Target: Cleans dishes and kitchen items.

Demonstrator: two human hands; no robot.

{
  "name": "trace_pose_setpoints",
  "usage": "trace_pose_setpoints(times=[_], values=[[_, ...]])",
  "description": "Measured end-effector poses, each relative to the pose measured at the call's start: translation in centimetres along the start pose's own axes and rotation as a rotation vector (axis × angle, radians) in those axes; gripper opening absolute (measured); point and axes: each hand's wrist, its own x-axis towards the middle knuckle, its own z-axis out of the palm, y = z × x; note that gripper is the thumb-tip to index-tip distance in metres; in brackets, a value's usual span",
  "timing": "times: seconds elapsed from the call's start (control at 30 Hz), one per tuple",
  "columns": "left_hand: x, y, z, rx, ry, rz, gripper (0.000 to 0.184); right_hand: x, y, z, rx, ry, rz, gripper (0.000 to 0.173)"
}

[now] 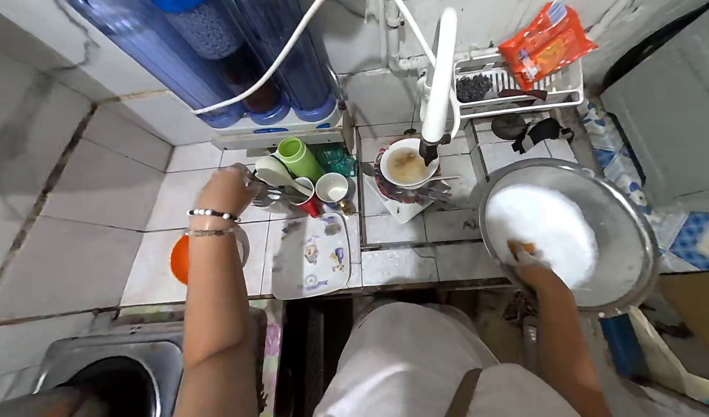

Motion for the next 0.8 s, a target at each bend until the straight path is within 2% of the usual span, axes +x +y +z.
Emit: trace_pose_setpoints(times=[0.07, 0.13, 0.23, 0.3, 0.37, 0.4, 0.47, 0.57, 0.67, 0.8], values=[[-0.3, 1.7, 0.2, -0.028, 0.051, 0.019, 0.038, 0.2, 0.0, 0.0, -0.018, -0.039, 0.015, 0.064], [-0.2, 3.3, 1.8, -0.089, 0.026, 0.131, 0.037, 0.4, -0.1, 0.0, -0.036, -0.083, 0.030, 0.064], [0.6, 7.6, 6.6, -0.347, -0.189, 0.289, 0.032, 1.1, 0.3, -0.4, -0.072, -0.144, 0.025, 0.061], [2.0, 12.0, 10.6, -0.511, -0.373, 0.254, 0.033, 1.9, 1.3, -1.1, -0.093, -0.182, -0.028, 0.057], [3.9, 16.3, 14.7, -0.601, -0.514, 0.088, 0.039, 3.0, 2.8, -2.1, -0.103, -0.205, -0.076, 0.053], [4.9, 17.9, 16.6, -0.620, -0.534, -0.001, 0.042, 3.5, 3.6, -2.7, -0.101, -0.210, -0.087, 0.051], [6.8, 20.0, 20.5, -0.654, -0.492, -0.137, 0.044, 4.0, 5.1, -4.3, -0.115, -0.198, -0.086, 0.048], [8.4, 21.5, 24.0, -0.639, -0.438, -0.227, 0.044, 5.3, 6.9, -6.1, -0.177, -0.184, -0.051, 0.050], [8.6, 22.7, 24.3, -0.591, -0.356, -0.270, 0.041, 6.8, 7.5, -6.6, -0.199, -0.215, -0.048, 0.051], [9.0, 23.6, 23.0, -0.500, -0.262, -0.222, 0.049, 7.4, 7.0, -6.8, -0.292, -0.270, -0.062, 0.049]])
